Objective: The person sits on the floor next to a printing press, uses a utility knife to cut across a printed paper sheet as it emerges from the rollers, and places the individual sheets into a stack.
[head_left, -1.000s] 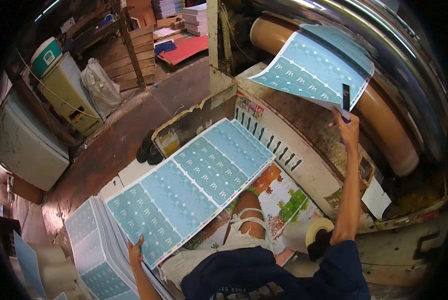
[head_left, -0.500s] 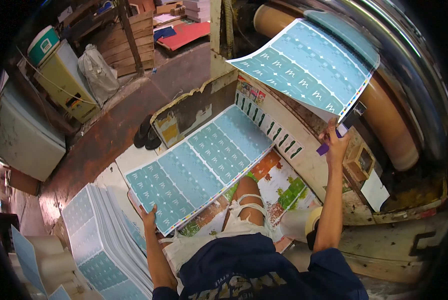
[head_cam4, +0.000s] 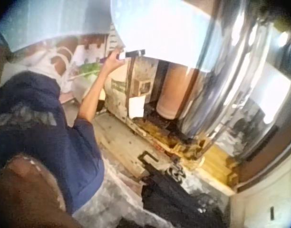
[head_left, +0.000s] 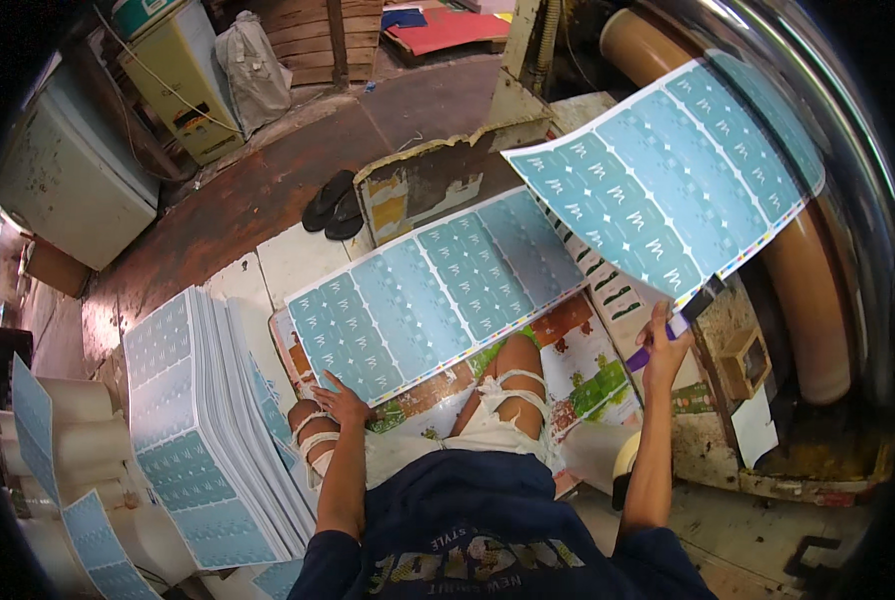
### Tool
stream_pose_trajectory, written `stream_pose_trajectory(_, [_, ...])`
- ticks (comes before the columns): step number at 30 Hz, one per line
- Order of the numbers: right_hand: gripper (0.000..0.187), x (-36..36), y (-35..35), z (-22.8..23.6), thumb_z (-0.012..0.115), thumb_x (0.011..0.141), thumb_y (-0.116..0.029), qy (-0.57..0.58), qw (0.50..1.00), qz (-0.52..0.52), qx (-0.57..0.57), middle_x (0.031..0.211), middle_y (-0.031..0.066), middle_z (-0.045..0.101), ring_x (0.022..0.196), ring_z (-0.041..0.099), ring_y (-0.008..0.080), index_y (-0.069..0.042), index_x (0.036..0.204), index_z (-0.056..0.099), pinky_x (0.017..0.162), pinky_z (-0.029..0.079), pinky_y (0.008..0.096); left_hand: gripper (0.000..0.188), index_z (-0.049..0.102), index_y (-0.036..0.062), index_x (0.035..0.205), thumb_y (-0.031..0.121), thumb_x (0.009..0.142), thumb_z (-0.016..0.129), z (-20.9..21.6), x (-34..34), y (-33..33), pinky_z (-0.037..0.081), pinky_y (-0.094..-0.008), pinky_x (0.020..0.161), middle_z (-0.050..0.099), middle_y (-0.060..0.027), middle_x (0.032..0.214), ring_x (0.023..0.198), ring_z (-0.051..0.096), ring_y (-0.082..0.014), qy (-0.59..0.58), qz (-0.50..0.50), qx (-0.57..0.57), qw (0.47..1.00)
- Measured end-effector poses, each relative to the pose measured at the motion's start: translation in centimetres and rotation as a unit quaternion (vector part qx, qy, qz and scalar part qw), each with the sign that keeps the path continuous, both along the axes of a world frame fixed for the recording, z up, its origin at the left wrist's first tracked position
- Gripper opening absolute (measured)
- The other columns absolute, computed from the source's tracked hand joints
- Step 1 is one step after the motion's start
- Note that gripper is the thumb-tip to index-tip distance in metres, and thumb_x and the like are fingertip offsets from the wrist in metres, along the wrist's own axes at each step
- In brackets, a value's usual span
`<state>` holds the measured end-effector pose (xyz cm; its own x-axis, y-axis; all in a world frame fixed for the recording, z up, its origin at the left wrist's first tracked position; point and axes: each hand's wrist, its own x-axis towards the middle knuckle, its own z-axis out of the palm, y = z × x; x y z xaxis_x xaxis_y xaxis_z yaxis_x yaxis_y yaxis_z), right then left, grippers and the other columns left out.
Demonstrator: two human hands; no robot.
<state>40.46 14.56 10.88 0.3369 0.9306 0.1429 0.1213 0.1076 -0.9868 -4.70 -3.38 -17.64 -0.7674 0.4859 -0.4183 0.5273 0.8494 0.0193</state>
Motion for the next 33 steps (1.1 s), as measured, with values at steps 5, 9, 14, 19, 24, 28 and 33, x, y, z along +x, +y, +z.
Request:
stream_pose_trajectory(5, [0.026,-0.8,-2.0,-0.9,0.071,0.09,-0.025,0.019,0.999,0.021,-0.018,0.061,-0.0005,0.054,0.046,0.049,0.0064,-0.003,0.083,0.06,0.044,0.037,0.0225,0.122,-0.017,0.0079,0.152,0.01,0.074,0.078,-1.8,-0.6,-0.6,0.037,-0.0457,0.109,0.012,-0.0435,0.147,0.136,0.031,-0.0493,0.04,-0.013,0.029,0.999])
stream_pose_trajectory(9, [0.029,-1.2,-3.7,-0.9,0.07,0.09,-0.027,0.003,0.998,0.049,-0.04,0.061,-0.001,0.053,0.046,0.049,0.0067,0.0,0.082,0.062,0.044,0.037,0.0233,0.121,-0.015,0.0084,0.152,0.01,0.075,0.077,-0.9,-0.3,-0.9,0.042,-0.0435,0.104,0.019,-0.0438,0.145,0.134,0.035,-0.048,0.042,-0.03,-0.006,0.999])
stream_pose_trajectory(14, [0.03,-2.6,-5.5,-0.4,0.071,0.09,-0.028,-0.003,0.995,0.084,-0.058,0.058,-0.0007,0.051,0.044,0.047,0.0079,0.001,0.087,0.062,0.042,0.037,0.0239,0.12,-0.011,0.0072,0.153,0.007,0.073,0.078,0.3,-0.5,-1.4,0.043,-0.0444,0.104,0.021,-0.0436,0.144,0.132,0.036,-0.0491,0.04,-0.019,0.004,0.999])
stream_pose_trajectory(19, [0.037,-2.8,-7.8,0.1,0.069,0.091,-0.028,-0.009,0.993,0.044,-0.114,0.057,-0.001,0.049,0.044,0.044,0.0071,0.003,0.112,0.065,0.041,0.037,0.0238,0.095,-0.003,0.0096,0.155,0.004,0.086,0.062,1.4,0.6,-0.5,0.046,-0.048,0.099,0.03,-0.0438,0.138,0.123,0.045,-0.0502,0.086,-0.054,0.035,0.994])
stream_pose_trajectory(24, [0.043,-4.8,-10.5,2.4,0.072,0.089,-0.031,0.02,0.985,0.103,-0.137,0.064,0.0037,0.05,0.044,0.046,0.0102,-0.003,0.095,0.04,0.041,0.039,0.025,0.075,-0.003,0.0148,0.156,0.003,0.096,0.041,-0.4,-2.0,-1.4,0.048,-0.0513,0.096,0.031,-0.0448,0.138,0.119,0.048,-0.0523,0.135,-0.028,0.056,0.989])
stream_pose_trajectory(28, [0.029,-4.9,-11.2,0.5,0.069,0.091,-0.025,0.01,0.986,0.12,-0.113,0.059,0.001,0.052,0.04,0.044,0.0083,-0.004,0.08,0.051,0.038,0.036,0.0247,0.133,-0.012,0.0079,0.153,0.027,0.066,0.088,5.0,1.4,0.9,0.035,-0.0579,0.105,0.016,-0.0471,0.144,0.13,0.036,-0.0569,0.03,-0.031,0.024,0.999])
stream_pose_trajectory(33, [0.027,-7.5,-12.2,2.3,0.065,0.091,-0.011,-0.053,0.968,0.222,-0.099,0.083,0.0067,0.068,0.045,0.047,0.004,-0.001,0.115,0.069,0.042,0.037,0.0214,0.125,0.007,-0.0029,0.15,0.039,0.065,0.089,14.5,6.7,4.7,0.033,-0.0534,0.108,0.025,-0.0352,0.147,0.135,0.036,-0.0456,-0.231,-0.048,0.303,0.923])
